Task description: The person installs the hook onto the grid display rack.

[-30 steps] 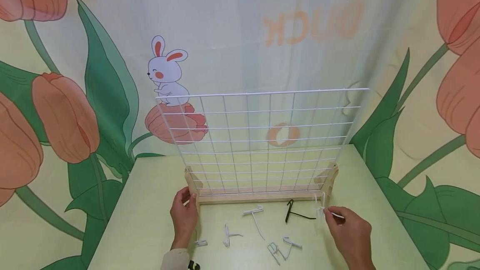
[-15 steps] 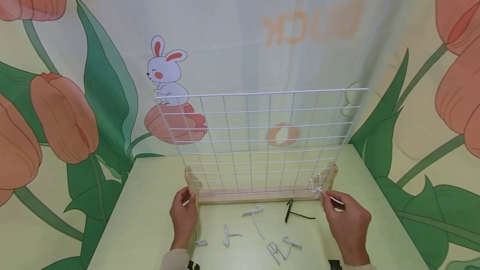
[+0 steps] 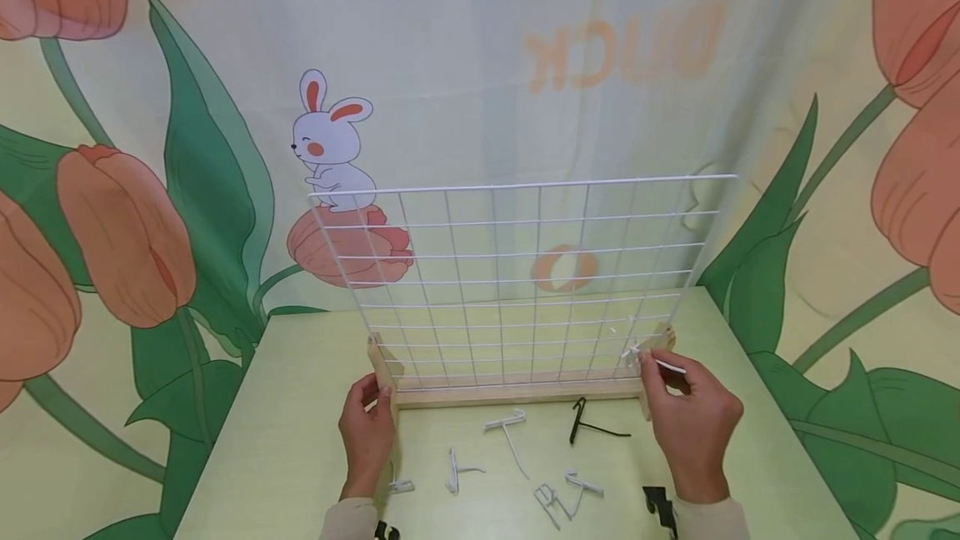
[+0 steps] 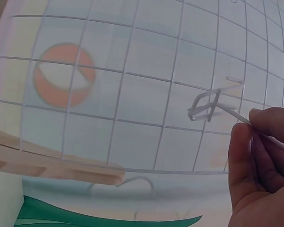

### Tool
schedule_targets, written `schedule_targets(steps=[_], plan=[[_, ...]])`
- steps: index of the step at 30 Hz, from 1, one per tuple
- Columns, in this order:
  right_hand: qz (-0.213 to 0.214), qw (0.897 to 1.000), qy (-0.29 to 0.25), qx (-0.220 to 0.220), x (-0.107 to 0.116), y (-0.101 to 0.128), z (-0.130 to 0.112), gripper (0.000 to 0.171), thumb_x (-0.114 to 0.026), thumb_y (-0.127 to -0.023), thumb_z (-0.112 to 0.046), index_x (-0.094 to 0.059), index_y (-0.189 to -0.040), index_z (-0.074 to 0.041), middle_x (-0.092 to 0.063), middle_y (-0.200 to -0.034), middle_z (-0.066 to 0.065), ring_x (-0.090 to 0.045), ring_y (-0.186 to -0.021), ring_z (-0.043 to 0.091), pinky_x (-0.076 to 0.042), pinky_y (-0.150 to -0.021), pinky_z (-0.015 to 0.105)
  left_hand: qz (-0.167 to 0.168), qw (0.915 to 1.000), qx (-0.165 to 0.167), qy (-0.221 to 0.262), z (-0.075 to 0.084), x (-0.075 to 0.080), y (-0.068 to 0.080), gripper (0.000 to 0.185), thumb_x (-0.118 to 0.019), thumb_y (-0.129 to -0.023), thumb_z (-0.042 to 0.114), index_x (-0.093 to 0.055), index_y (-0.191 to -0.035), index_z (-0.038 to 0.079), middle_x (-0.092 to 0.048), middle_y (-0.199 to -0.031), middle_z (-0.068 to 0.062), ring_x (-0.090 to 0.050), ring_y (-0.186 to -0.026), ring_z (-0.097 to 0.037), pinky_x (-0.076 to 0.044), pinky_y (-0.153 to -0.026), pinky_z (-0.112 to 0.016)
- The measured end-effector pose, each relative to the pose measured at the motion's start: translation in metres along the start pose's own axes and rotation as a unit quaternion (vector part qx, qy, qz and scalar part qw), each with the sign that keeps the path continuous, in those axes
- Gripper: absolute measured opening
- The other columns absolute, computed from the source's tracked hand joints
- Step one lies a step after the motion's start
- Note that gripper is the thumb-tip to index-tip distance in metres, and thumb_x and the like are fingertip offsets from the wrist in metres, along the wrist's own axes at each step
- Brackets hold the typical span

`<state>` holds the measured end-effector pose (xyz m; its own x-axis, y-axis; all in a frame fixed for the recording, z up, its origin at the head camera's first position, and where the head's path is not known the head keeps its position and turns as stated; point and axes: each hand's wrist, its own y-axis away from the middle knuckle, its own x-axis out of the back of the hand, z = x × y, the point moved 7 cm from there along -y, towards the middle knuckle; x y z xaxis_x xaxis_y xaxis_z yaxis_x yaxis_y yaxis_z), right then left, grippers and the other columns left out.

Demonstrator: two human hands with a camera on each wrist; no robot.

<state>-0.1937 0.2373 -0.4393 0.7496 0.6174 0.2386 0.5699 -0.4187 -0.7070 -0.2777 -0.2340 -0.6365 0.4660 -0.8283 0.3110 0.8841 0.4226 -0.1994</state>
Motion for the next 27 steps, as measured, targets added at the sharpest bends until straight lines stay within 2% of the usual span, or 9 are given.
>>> schedule_targets(steps=[9, 15, 27], plan=[[0.084, 0.993, -0.073, 0.044, 0.002, -0.016, -0.022, 0.018, -0.088, -0.077, 0.009, -0.081, -0.093, 0.009, -0.079, -0.088, 0.026, -0.067, -0.087, -0.019, -0.052, -0.082, 0.005, 0.000, 1.0000, -0.004, -0.001, 0.001, 0.000, 0.000, 0.033, -0.066, -0.106, 0.017, -0.061, -0.138, 0.010, -0.070, -0.130, -0.012, -0.067, -0.121, -0.027, -0.046, -0.083, -0.001], [0.108, 0.988, -0.094, 0.060, 0.000, -0.027, -0.034, 0.015, -0.086, -0.078, 0.011, -0.080, -0.091, 0.011, -0.077, -0.086, 0.028, -0.068, -0.088, -0.016, -0.053, -0.082, 0.007, 0.002, 1.0000, -0.005, -0.005, 0.002, 0.001, 0.000, 0.032, -0.066, -0.106, 0.016, -0.062, -0.137, 0.009, -0.070, -0.129, -0.012, -0.068, -0.120, -0.027, -0.046, -0.083, -0.001], [0.142, 0.981, -0.117, 0.061, -0.007, -0.051, -0.041, 0.013, -0.086, -0.081, 0.006, -0.081, -0.092, 0.010, -0.078, -0.088, 0.027, -0.070, -0.087, -0.011, -0.055, -0.082, 0.010, 0.001, 0.9999, 0.002, -0.011, 0.001, 0.000, 0.000, 0.032, -0.065, -0.106, 0.017, -0.062, -0.137, 0.010, -0.070, -0.130, -0.012, -0.067, -0.121, -0.027, -0.046, -0.083, -0.002]])
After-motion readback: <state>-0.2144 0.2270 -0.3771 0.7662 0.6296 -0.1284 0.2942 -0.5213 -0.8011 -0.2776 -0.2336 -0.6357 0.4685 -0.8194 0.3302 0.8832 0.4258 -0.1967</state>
